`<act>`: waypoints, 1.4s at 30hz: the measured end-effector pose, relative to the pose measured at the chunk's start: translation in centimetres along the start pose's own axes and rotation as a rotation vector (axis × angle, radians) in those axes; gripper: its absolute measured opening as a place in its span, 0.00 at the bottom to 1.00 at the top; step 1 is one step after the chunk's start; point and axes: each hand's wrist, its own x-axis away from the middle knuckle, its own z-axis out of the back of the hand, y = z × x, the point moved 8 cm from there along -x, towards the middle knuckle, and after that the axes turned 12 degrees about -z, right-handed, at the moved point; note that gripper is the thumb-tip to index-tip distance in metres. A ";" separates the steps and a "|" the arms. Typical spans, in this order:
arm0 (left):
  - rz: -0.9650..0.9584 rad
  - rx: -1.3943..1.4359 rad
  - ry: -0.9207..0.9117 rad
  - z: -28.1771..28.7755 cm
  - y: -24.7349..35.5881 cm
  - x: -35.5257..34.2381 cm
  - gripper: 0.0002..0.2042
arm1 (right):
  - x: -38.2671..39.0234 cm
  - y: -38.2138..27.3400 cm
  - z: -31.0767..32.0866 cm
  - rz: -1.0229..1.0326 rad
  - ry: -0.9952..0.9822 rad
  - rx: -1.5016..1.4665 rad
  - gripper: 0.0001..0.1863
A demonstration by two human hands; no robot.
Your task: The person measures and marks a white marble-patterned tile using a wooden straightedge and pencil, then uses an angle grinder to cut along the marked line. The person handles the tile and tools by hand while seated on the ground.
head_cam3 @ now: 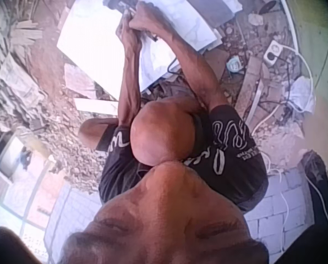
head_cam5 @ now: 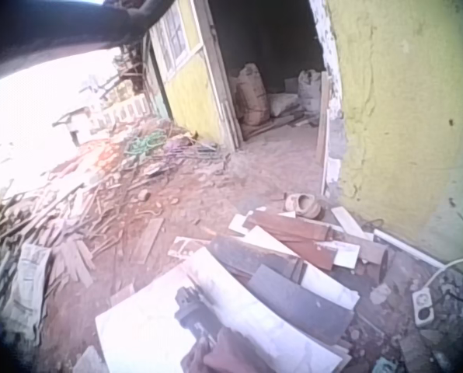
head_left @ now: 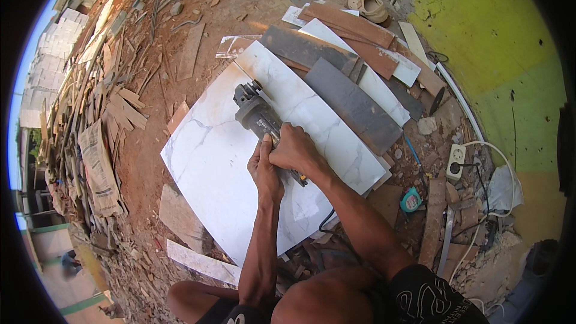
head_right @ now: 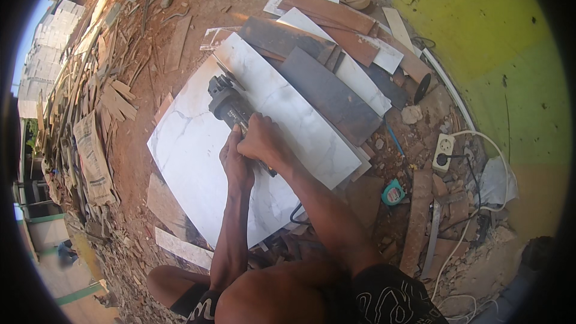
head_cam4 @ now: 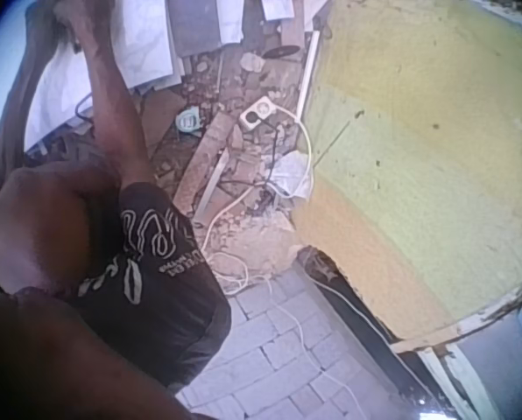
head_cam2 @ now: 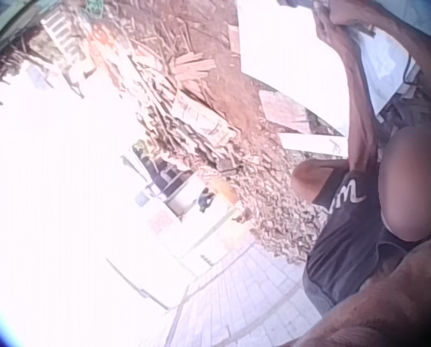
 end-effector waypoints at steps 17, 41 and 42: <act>-0.013 -0.003 -0.002 -0.1 -0.3 1.0 0.16 | 0.7 0.9 -0.1 0.003 0.009 0.004 0.28; -0.023 -0.060 -0.037 -0.4 -0.5 2.5 0.17 | 1.9 1.9 0.4 0.010 0.050 0.029 0.29; -0.024 -0.061 -0.040 -0.3 -0.6 2.5 0.17 | 2.0 1.8 0.3 0.005 0.040 0.025 0.29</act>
